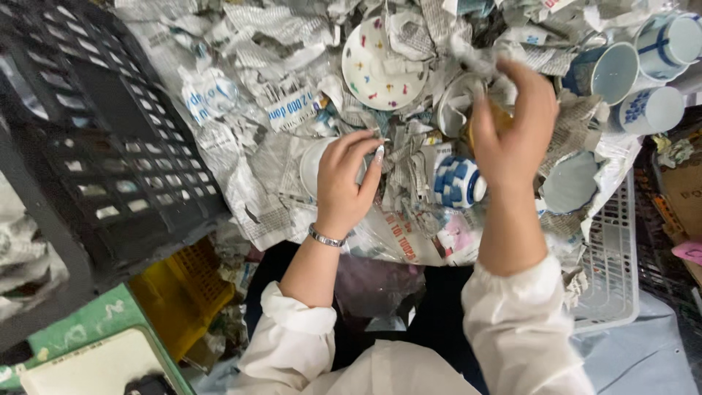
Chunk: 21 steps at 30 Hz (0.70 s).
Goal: The person sits on the floor and wraps various ceramic dishes, including bowls and cups, with newspaper. They fold the paper around each item and place the wrapped pieces into a white basket.
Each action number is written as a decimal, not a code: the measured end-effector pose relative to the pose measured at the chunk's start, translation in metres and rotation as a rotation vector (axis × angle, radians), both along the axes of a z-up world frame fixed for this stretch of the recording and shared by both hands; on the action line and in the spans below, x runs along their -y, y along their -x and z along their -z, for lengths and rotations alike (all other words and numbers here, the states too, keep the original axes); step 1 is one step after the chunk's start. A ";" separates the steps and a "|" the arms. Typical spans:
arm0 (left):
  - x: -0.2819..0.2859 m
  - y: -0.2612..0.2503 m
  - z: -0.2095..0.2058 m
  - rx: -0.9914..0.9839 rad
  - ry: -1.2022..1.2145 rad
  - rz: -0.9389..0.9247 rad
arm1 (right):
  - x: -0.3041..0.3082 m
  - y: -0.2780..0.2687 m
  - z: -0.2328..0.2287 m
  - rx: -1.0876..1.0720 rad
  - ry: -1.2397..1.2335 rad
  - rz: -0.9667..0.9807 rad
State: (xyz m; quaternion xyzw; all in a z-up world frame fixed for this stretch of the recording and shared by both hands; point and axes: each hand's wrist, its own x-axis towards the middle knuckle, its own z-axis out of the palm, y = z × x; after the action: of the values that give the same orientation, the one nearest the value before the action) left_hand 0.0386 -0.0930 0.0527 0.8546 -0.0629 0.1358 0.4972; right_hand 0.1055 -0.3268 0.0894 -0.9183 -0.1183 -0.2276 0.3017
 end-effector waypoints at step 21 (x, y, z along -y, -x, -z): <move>-0.033 0.001 -0.009 0.019 0.038 0.039 | 0.019 -0.090 0.011 0.241 0.203 -0.014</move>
State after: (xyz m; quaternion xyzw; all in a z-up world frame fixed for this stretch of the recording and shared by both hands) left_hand 0.0377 -0.0604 0.0621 0.8423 -0.0813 0.1353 0.5154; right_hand 0.1959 -0.3461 0.0785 -0.9092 -0.1825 -0.3208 0.1924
